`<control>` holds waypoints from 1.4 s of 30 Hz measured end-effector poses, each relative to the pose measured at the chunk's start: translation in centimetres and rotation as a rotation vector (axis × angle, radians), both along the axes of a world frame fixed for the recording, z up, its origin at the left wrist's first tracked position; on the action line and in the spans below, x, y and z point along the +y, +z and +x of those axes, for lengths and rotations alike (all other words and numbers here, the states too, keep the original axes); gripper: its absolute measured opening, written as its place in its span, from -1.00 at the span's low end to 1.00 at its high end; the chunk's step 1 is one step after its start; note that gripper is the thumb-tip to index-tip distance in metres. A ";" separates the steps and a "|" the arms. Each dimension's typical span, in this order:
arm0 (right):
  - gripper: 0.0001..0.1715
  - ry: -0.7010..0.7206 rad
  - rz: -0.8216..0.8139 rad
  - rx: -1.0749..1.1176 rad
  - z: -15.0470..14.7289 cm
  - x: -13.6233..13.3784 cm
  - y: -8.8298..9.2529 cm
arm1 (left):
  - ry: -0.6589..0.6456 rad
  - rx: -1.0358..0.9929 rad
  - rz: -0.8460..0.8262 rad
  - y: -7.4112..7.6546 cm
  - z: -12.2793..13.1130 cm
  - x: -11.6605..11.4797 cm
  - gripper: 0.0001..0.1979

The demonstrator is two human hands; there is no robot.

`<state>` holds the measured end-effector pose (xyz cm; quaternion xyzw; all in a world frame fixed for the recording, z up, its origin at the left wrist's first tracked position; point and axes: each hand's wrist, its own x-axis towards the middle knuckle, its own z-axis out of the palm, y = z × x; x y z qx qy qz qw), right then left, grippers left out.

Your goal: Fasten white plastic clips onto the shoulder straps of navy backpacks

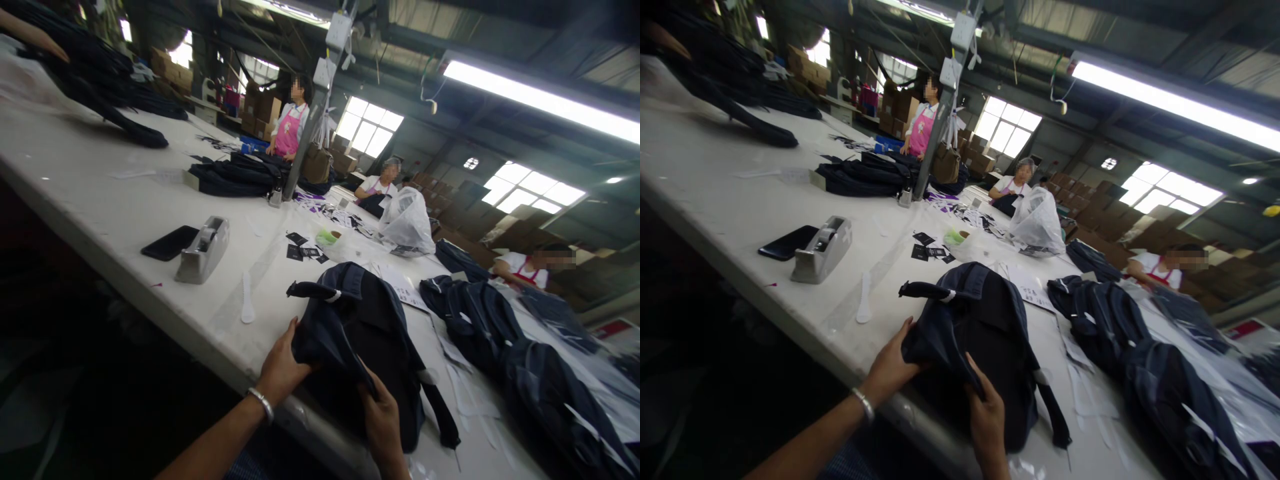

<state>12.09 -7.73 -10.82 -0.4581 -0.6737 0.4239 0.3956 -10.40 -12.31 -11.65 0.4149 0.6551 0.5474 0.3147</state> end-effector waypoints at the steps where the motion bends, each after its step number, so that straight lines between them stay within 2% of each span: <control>1: -0.53 0.026 0.004 -0.006 -0.2 -0.1 0.1 | 0.013 -0.029 -0.003 -0.1 0.0 0.0 0.05; 10: -0.55 0.058 0.083 -0.031 -0.6 -0.7 -0.4 | -0.026 -0.259 0.110 0.4 0.3 0.2 -0.40; 12: -0.55 0.064 0.099 -0.042 -0.7 -0.7 -0.5 | 0.010 -0.189 0.098 0.3 0.3 0.0 -0.46; 16: -0.57 0.083 0.140 -0.061 -0.8 -0.8 -0.4 | 0.178 0.125 0.031 0.3 0.1 -0.5 -0.56; 18: -0.56 0.093 0.162 -0.075 -0.9 -0.9 -0.4 | 0.168 0.261 0.042 0.8 -0.2 -0.6 -0.56; 20: -0.55 0.105 0.180 -0.086 -0.9 -1.0 -0.3 | 0.123 0.286 0.034 1.5 -0.5 -0.6 -0.51; 23: -0.55 0.126 0.218 -0.111 -0.9 -1.1 -0.4 | 0.030 0.156 -0.019 2.5 -0.8 -0.5 -0.40; 25: -0.54 0.145 0.273 -0.159 -0.9 -1.1 -0.6 | 0.002 0.127 -0.037 2.8 -0.9 -0.4 -0.45; 28: -0.46 0.186 0.393 -0.286 -0.9 -1.0 -1.4 | 0.032 0.072 -0.038 2.2 -0.9 -0.5 -0.61; 31: -0.34 0.240 0.564 -0.448 -0.8 -1.1 -2.2 | 0.002 -0.275 -0.047 1.1 -1.4 -0.5 -0.65; 34: -0.19 0.306 0.729 -0.621 -1.0 -1.6 -2.4 | 0.008 -0.656 -0.107 0.5 -2.6 -0.5 -0.59; 37: -0.12 0.309 0.797 -0.766 -1.5 -2.7 -2.4 | 0.059 -0.856 -0.117 0.2 -3.6 -0.5 -0.52; 40: -0.12 0.267 0.785 -0.830 -2.0 -4.3 -2.2 | 0.129 -0.821 -0.073 0.2 -3.5 -1.3 -0.48; 42: -0.13 0.238 0.742 -0.841 -2.1 -5.4 -1.9 | 0.215 -0.608 0.011 0.6 -2.7 -2.4 -0.58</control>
